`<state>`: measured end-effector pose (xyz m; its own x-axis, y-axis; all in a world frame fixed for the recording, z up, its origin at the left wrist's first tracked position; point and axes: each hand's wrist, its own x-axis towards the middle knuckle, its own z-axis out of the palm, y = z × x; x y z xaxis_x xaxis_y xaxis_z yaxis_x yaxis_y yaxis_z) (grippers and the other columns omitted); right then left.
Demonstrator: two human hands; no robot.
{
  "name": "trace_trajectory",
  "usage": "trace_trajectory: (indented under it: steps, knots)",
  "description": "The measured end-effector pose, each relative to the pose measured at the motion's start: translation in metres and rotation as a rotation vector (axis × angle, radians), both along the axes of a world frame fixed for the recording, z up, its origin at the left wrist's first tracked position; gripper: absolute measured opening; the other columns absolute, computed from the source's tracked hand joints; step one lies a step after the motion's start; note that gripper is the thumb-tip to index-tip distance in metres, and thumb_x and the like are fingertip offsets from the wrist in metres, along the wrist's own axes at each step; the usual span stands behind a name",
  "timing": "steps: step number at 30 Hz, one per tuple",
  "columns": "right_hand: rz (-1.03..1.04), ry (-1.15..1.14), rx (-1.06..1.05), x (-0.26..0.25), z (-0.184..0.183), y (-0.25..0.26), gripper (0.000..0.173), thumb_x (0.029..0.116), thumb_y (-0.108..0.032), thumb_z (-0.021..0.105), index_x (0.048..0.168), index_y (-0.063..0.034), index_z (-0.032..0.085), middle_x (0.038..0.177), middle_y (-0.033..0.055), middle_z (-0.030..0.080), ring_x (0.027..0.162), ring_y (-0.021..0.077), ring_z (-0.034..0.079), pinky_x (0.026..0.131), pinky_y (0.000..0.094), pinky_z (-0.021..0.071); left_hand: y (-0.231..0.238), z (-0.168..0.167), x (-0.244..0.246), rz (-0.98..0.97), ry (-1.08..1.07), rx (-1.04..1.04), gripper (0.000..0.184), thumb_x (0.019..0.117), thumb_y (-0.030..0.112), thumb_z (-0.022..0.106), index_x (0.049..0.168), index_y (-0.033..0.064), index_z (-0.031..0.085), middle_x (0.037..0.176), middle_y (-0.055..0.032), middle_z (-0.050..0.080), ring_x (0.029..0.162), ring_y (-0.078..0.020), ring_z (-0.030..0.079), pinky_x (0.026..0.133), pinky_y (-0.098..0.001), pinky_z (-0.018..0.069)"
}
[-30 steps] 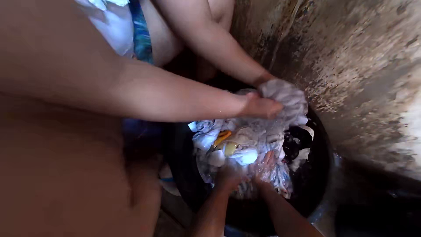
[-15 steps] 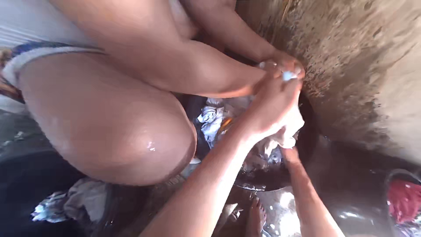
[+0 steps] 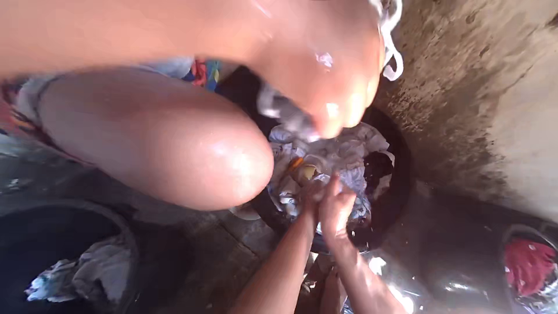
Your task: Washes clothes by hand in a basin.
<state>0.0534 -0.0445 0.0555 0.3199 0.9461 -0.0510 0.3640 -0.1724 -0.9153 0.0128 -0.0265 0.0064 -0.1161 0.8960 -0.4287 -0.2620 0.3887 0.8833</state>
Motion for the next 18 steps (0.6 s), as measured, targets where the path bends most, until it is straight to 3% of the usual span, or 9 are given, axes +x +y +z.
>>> trace_trajectory:
  steps: [1, 2, 4, 5, 7, 10, 12, 15, 18]
  knots:
    - [0.027, 0.018, 0.069, -0.005, -0.004, -0.001, 0.054, 0.11, -0.04, 0.042, 0.072, -0.0056, 0.06, 0.053, -0.0003, 0.051, 0.043, 0.0076, 0.048, 0.042, 0.028, 0.0429, 0.0, -0.008, -0.007, 0.045, -0.129, 0.01, 0.03, 0.1072, 0.022, 0.054, 0.115, -0.0043, 0.065, 0.097, -0.0127, 0.068, 0.084, -0.0157, 0.065, 0.077, -0.0329, 0.0559]
    - [0.036, 0.0, 0.091, 0.001, -0.01, 0.009, 0.051, 0.11, -0.034, 0.043, 0.074, -0.0038, 0.062, 0.054, -0.0005, 0.053, 0.045, 0.0064, 0.05, 0.045, 0.0276, 0.0453, 0.0, -0.002, -0.017, 0.051, -0.181, -0.038, 0.032, 0.1078, 0.03, 0.052, 0.119, 0.0025, 0.063, 0.097, -0.0078, 0.068, 0.084, -0.0129, 0.065, 0.075, -0.0314, 0.057]
    - [-0.031, -0.194, -0.041, 0.044, -0.04, 0.052, 0.049, 0.1106, -0.034, 0.044, 0.095, 0.0051, 0.069, 0.074, 0.0163, 0.063, 0.064, 0.024, 0.062, 0.063, 0.0443, 0.0538, -0.001, 0.019, -0.046, 0.034, -0.084, -0.136, 0.045, 0.1086, 0.042, 0.047, 0.132, 0.0061, 0.059, 0.114, -0.0116, 0.067, 0.101, -0.0206, 0.065, 0.089, -0.0431, 0.0555]
    - [-0.041, -0.289, -0.176, 0.074, -0.059, 0.073, 0.052, 0.1103, -0.039, 0.044, 0.111, 0.0074, 0.069, 0.102, 0.0282, 0.068, 0.09, 0.0386, 0.068, 0.083, 0.0571, 0.0551, 0.002, 0.018, -0.06, 0.023, 0.073, -0.115, 0.049, 0.1108, 0.042, 0.041, 0.137, 0.0027, 0.055, 0.124, -0.0162, 0.065, 0.112, -0.0253, 0.063, 0.097, -0.0474, 0.052]
    - [0.037, -0.504, -0.277, 0.113, -0.107, 0.087, 0.056, 0.107, -0.045, 0.049, 0.132, 0.0037, 0.063, 0.141, 0.0313, 0.054, 0.126, 0.0473, 0.058, 0.102, 0.0647, 0.0465, 0.007, -0.007, -0.08, -0.162, 0.525, -0.06, 0.049, 0.1141, 0.027, 0.035, 0.143, -0.0101, 0.048, 0.141, -0.0323, 0.054, 0.131, -0.0441, 0.054, 0.11, -0.06, 0.0402]
    - [0.267, -0.775, -0.168, 0.105, -0.155, 0.055, 0.08, 0.1001, -0.054, 0.054, 0.157, -0.0004, 0.036, 0.165, 0.0292, 0.024, 0.15, 0.0478, 0.03, 0.117, 0.0677, 0.0274, 0.01, -0.045, -0.062, -0.665, 0.942, -0.229, 0.046, 0.1065, 0.022, 0.054, 0.14, -0.0096, 0.053, 0.145, -0.0328, 0.05, 0.138, -0.0469, 0.047, 0.114, -0.0617, 0.0369]
    - [0.41, -0.832, -0.15, 0.092, -0.161, 0.044, 0.086, 0.0994, -0.053, 0.054, 0.164, -0.0051, 0.023, 0.169, 0.028, 0.012, 0.155, 0.046, 0.018, 0.122, 0.0669, 0.0171, 0.012, -0.052, -0.034, -0.805, 1.031, -0.346, 0.043, 0.1025, 0.022, 0.059, 0.133, -0.0082, 0.06, 0.143, -0.0297, 0.053, 0.137, -0.0442, 0.049, 0.112, -0.0581, 0.0405]
    - [0.603, -0.895, -0.111, 0.09, -0.172, 0.044, 0.074, 0.1007, -0.044, 0.053, 0.162, -0.0095, 0.031, 0.168, 0.0268, 0.019, 0.154, 0.0462, 0.022, 0.119, 0.0679, 0.0236, 0.02, -0.064, -0.024, -1.004, 1.023, -0.425, 0.042, 0.1064, 0.018, 0.052, 0.138, -0.0088, 0.057, 0.15, -0.0317, 0.046, 0.144, -0.0462, 0.041, 0.117, -0.0599, 0.0329]
    - [0.834, -0.729, -0.514, 0.093, -0.162, 0.071, 0.055, 0.1095, -0.028, 0.045, 0.159, -0.0051, 0.037, 0.168, 0.0229, 0.025, 0.154, 0.0405, 0.027, 0.122, 0.0583, 0.0251, 0.041, -0.069, -0.039, -1.088, 0.997, -0.444, 0.045, 0.1067, 0.026, 0.053, 0.137, -0.0067, 0.058, 0.147, -0.0293, 0.051, 0.142, -0.0458, 0.044, 0.115, -0.0633, 0.0337]
